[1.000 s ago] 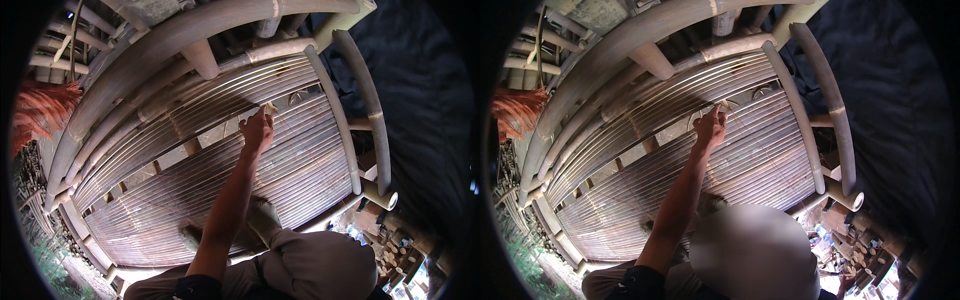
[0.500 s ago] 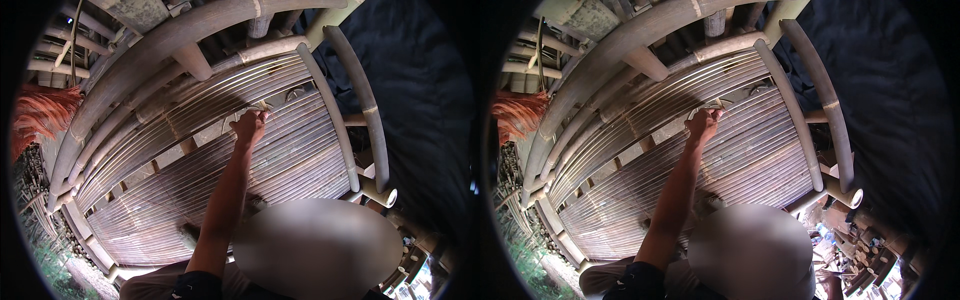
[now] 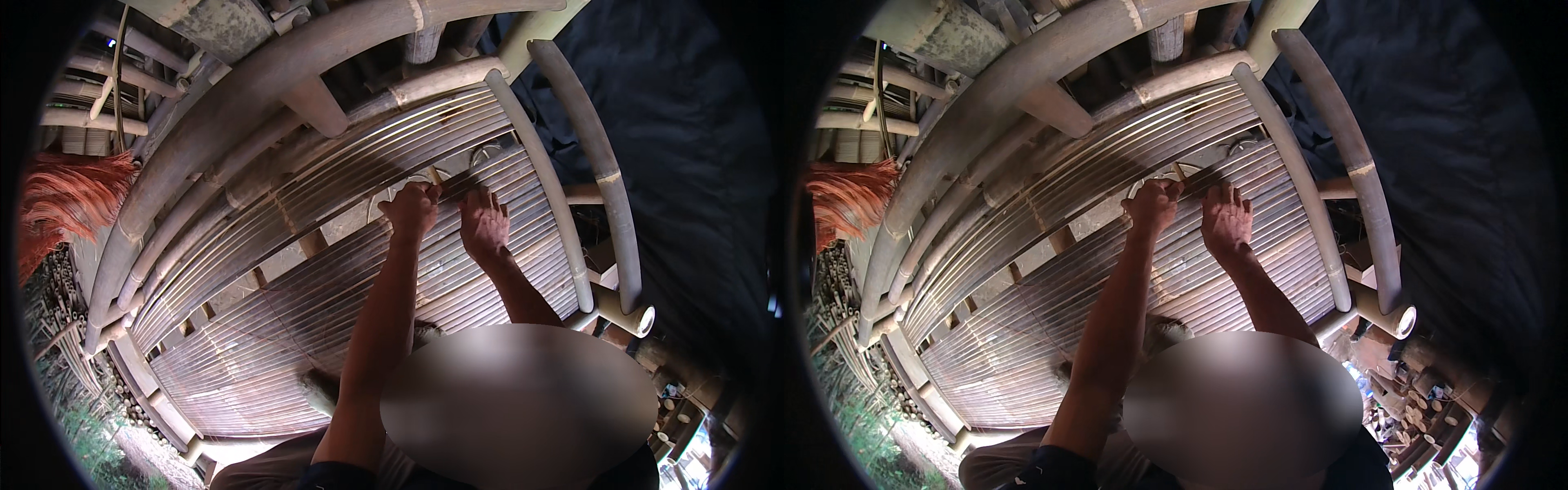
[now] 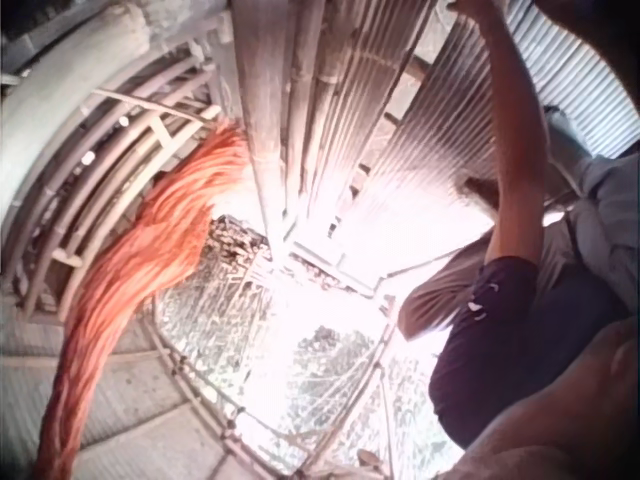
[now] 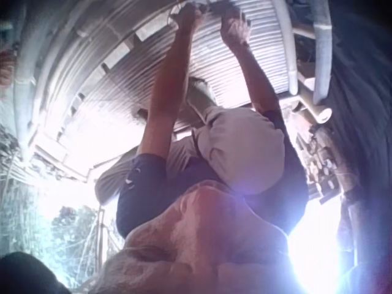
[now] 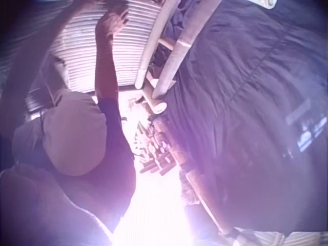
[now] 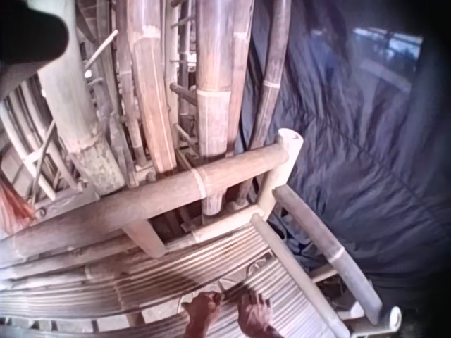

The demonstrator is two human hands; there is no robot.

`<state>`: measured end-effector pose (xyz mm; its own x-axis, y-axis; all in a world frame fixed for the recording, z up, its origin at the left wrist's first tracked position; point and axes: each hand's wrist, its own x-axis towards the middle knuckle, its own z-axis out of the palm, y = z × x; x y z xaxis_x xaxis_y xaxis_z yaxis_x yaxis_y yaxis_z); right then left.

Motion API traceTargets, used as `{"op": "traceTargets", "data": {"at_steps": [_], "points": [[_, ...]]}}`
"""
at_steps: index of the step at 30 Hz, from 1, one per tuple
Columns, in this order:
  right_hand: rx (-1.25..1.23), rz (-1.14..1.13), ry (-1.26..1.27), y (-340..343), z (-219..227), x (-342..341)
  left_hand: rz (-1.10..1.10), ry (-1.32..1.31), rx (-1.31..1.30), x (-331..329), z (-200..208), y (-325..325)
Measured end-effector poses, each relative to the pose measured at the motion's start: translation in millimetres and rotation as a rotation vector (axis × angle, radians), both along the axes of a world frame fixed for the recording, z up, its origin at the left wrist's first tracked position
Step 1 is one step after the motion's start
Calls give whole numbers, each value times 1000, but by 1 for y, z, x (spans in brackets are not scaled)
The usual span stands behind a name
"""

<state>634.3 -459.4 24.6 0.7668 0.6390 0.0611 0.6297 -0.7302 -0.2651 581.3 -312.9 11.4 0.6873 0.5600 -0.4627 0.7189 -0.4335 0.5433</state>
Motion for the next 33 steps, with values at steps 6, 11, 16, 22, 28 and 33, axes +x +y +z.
{"op": "traceTargets", "data": {"at_steps": [6,11,16,22,28,33], "points": [[-31,121,1166,-4,44,24,2,53,32,-3,-1,0],[665,369,1378,14,133,71,-4,17,102,-1,-5,-3],[-300,551,-93,10,100,110,14,-52,127,-3,0,-5],[-306,779,229,-10,83,57,13,-117,242,-4,-28,-13],[-583,596,210,-8,115,75,-21,-124,151,1,-28,-12],[388,319,434,-28,110,83,-63,-201,218,-4,2,-12]]}}
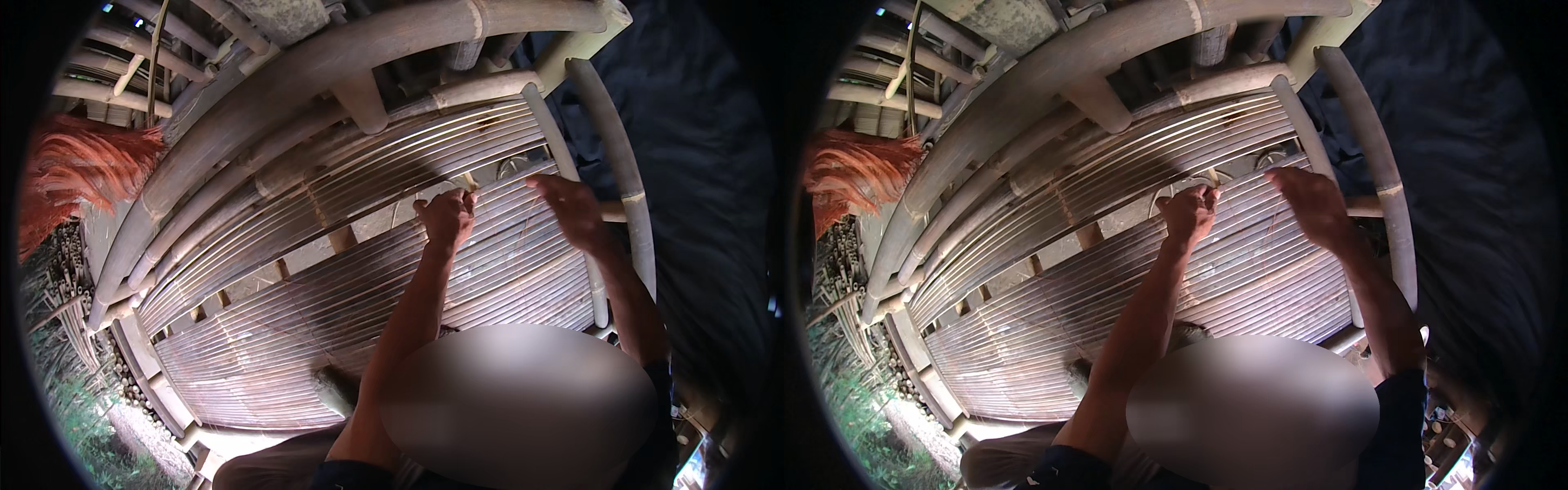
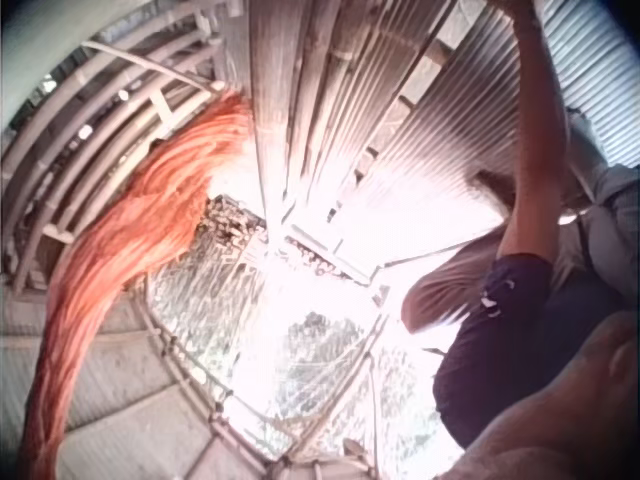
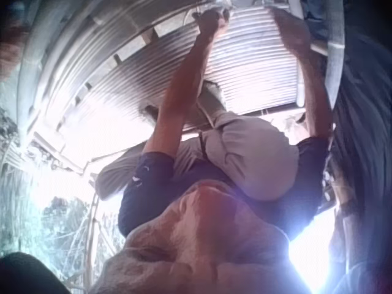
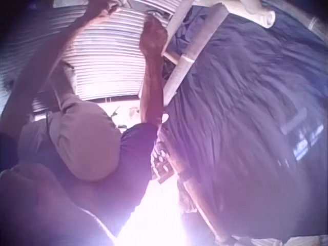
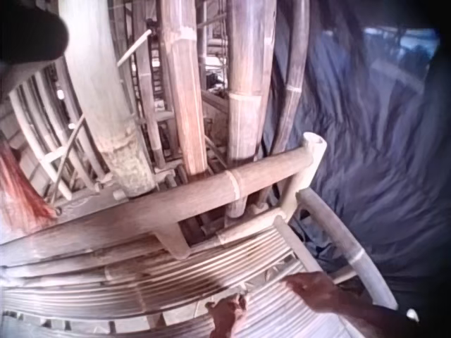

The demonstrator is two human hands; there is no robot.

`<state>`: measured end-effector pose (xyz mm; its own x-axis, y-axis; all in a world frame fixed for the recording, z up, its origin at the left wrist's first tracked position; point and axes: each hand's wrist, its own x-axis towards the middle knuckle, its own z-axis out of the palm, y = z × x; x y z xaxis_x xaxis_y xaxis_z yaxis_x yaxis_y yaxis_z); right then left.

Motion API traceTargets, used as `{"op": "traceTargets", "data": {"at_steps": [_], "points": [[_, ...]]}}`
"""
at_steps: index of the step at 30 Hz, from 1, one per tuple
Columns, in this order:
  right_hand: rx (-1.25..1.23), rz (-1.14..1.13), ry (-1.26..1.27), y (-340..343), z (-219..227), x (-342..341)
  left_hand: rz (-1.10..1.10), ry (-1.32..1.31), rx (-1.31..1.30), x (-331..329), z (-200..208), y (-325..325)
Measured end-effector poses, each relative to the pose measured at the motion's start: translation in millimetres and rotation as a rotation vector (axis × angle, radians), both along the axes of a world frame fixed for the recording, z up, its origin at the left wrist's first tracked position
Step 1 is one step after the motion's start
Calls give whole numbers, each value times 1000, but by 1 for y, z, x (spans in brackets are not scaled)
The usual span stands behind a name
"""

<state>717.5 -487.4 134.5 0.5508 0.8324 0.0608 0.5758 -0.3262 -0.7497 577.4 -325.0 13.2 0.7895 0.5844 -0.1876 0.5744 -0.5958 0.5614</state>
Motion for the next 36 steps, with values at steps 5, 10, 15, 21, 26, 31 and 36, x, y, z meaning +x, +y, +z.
{"op": "traceTargets", "data": {"at_steps": [5,10,15,21,26,31,36], "points": [[-204,-126,207,-56,47,5,119,-443,408,-71,7,16],[-776,-351,-829,-107,74,16,205,-72,611,-144,20,54],[-354,-707,-133,-147,46,47,214,-75,555,-140,25,62],[718,-778,625,-210,75,119,143,-113,397,-146,21,71],[943,-1081,375,-288,165,169,5,-259,372,-143,1,91],[711,-1172,-1,-326,214,200,-112,-190,373,-145,-4,98],[660,-719,165,-244,145,185,-84,-273,466,-136,-8,83]]}}
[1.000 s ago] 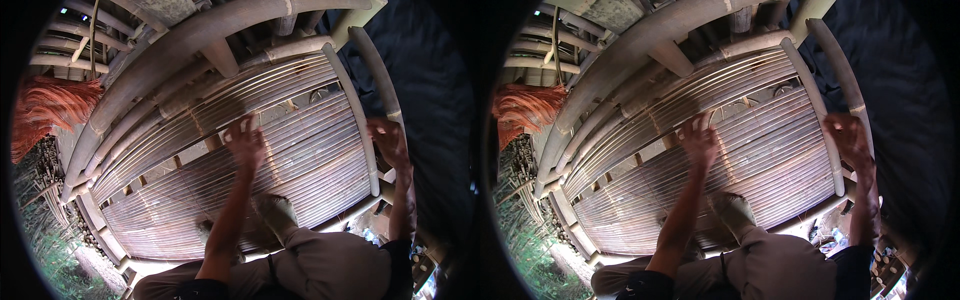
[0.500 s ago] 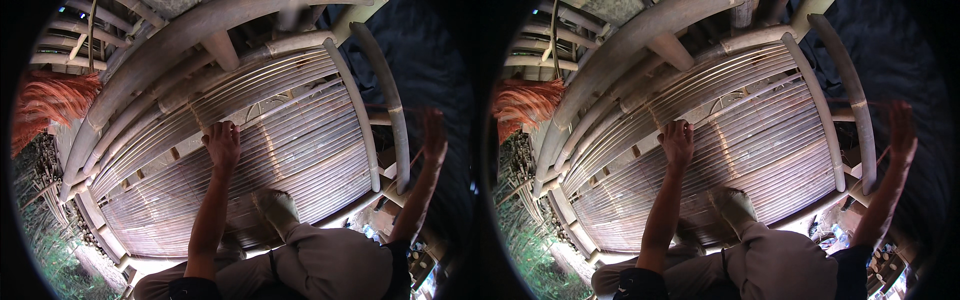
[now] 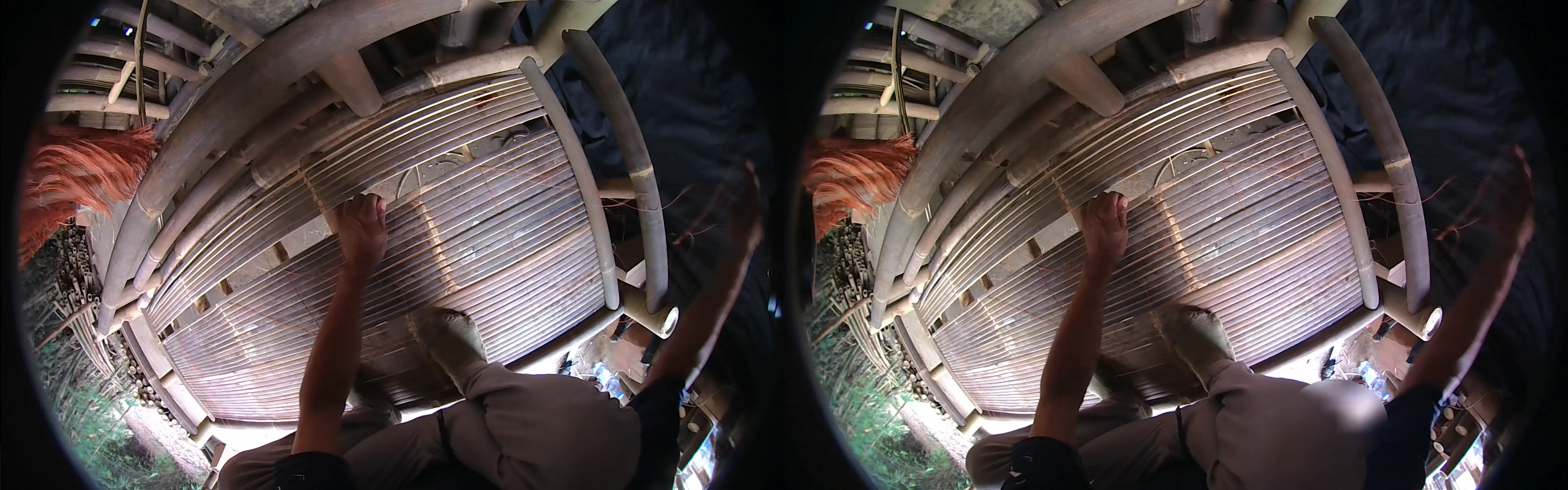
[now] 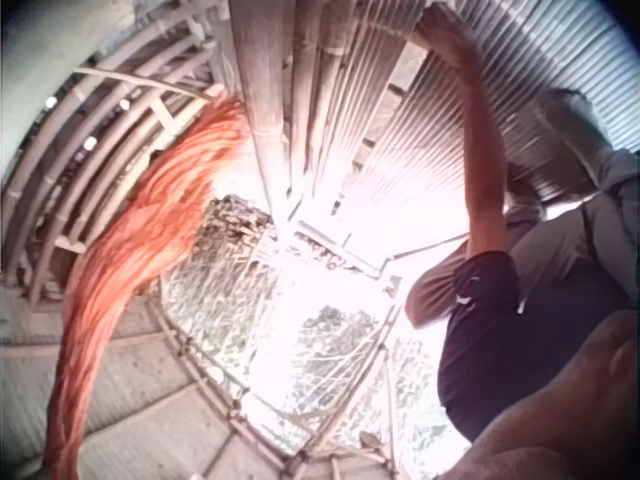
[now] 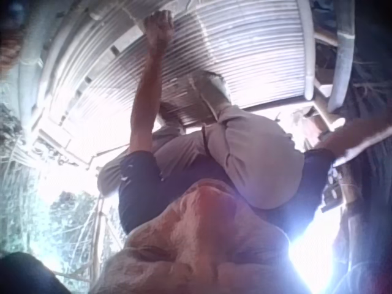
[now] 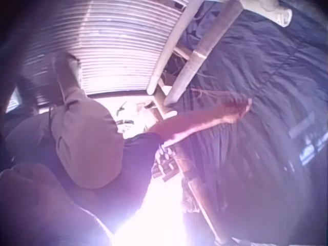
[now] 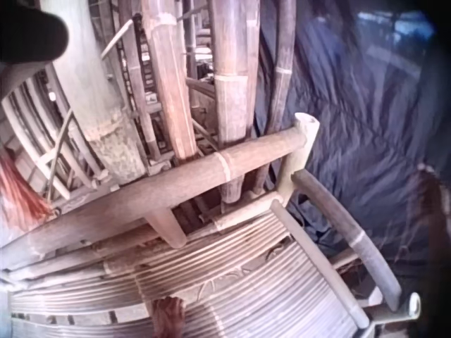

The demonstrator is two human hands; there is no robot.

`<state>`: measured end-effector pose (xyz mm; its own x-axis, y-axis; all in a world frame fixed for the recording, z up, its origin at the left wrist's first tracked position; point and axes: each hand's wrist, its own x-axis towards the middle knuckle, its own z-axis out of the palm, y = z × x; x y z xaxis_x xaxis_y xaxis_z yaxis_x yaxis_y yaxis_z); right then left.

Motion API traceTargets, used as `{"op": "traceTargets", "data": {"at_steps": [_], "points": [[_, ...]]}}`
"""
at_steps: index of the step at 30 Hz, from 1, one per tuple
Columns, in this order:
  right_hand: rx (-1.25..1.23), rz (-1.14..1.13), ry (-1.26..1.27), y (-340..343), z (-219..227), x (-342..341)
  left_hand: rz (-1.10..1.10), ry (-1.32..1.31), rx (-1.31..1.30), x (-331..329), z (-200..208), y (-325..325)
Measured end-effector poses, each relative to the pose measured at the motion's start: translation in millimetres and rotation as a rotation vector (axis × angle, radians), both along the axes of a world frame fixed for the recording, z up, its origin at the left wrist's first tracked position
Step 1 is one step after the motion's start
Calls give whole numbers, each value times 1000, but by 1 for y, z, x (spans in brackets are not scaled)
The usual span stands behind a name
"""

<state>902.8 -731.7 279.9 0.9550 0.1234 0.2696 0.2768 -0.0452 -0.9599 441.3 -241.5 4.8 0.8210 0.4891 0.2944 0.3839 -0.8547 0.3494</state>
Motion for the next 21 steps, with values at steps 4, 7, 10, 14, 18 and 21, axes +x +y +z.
{"op": "traceTargets", "data": {"at_steps": [4,7,10,14,18,21], "points": [[-515,58,-55,177,-132,-77,67,140,17,1,7,-12],[-1061,17,-289,288,-215,-147,81,82,-4,15,11,-20],[-1353,250,161,349,-238,-193,64,18,-118,44,9,-35],[-1180,528,49,357,-262,-231,81,299,-273,102,3,-54],[-737,856,957,348,-251,-198,236,623,-562,168,24,-65],[-681,839,1099,365,-238,-200,241,701,-594,176,-3,-50]]}}
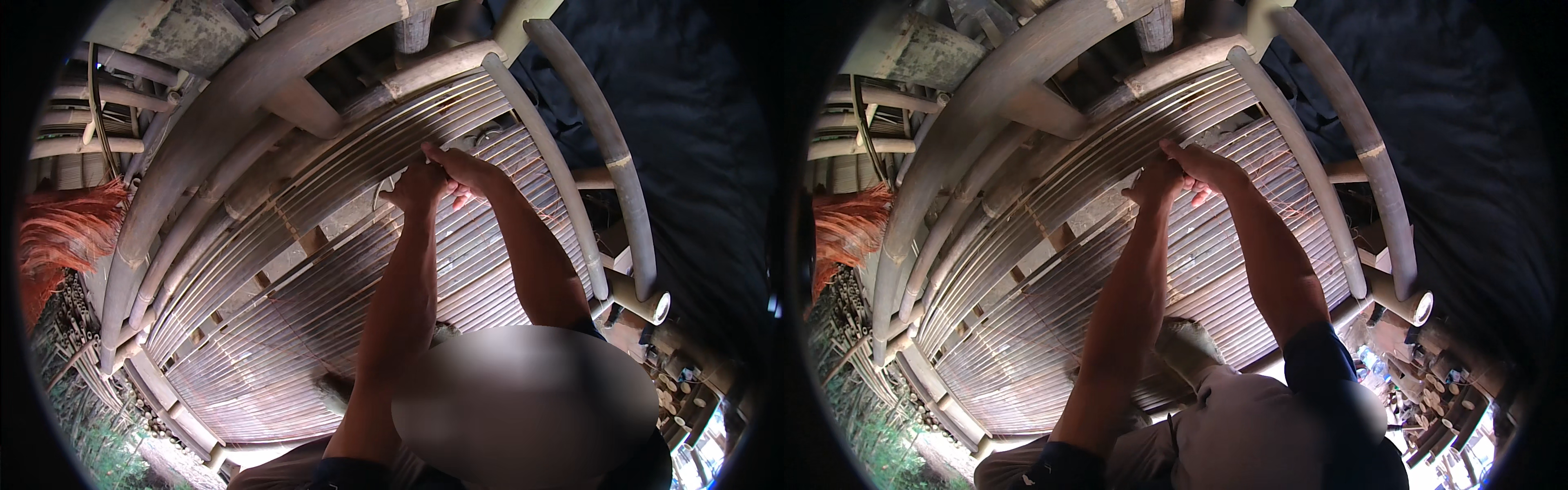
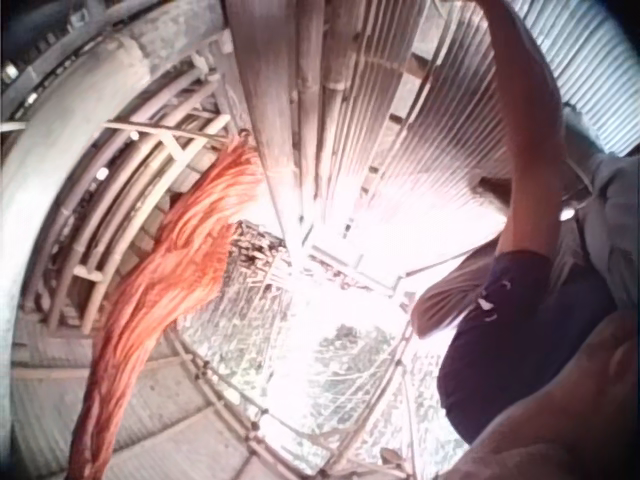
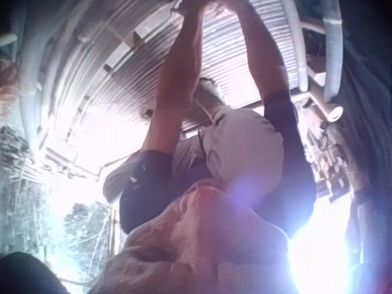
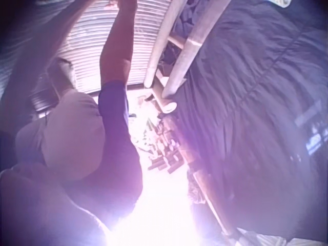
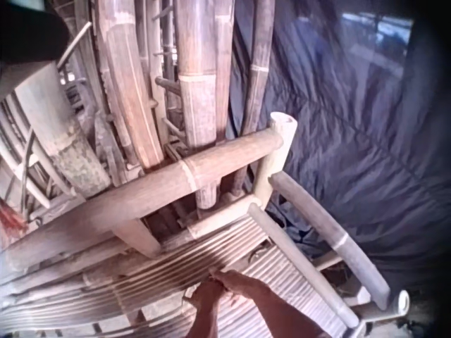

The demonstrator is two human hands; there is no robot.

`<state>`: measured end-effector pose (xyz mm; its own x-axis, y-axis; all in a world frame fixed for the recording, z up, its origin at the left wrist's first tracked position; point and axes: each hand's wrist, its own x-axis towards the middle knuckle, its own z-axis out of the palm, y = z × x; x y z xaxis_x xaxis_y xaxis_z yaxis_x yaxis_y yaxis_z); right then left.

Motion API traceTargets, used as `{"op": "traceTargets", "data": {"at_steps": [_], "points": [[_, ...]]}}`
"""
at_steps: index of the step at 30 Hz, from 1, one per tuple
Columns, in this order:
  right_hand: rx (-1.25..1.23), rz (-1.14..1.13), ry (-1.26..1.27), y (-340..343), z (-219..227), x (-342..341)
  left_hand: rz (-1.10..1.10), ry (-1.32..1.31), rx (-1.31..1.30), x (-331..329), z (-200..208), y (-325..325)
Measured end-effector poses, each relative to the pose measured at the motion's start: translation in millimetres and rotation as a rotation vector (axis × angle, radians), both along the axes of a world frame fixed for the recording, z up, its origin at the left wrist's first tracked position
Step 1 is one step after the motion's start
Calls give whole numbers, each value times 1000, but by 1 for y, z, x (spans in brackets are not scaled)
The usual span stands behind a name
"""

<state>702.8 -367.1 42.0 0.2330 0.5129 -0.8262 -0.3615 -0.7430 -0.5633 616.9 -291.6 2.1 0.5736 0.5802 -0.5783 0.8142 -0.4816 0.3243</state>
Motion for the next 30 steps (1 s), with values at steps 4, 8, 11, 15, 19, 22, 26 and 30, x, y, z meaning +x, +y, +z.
{"op": "traceTargets", "data": {"at_steps": [4,8,11,15,19,22,26,30], "points": [[1,-2,-60,-10,-6,3,256,32,-12,11,24,-17],[17,-13,-123,-17,-10,5,330,28,19,16,23,-22],[-57,156,-656,-19,11,-14,392,-183,126,6,15,-23],[-44,388,-560,-58,112,-8,607,-1010,-185,-51,14,-12],[707,-316,125,-98,102,-15,864,-1220,-1065,-97,74,-15],[980,-270,270,-80,61,-49,653,-1471,-1520,-103,119,-36],[577,508,-929,-111,42,-85,591,-1616,-1340,-103,155,-19],[-13,392,-1058,-245,81,-111,258,-853,-246,-122,96,15]]}}
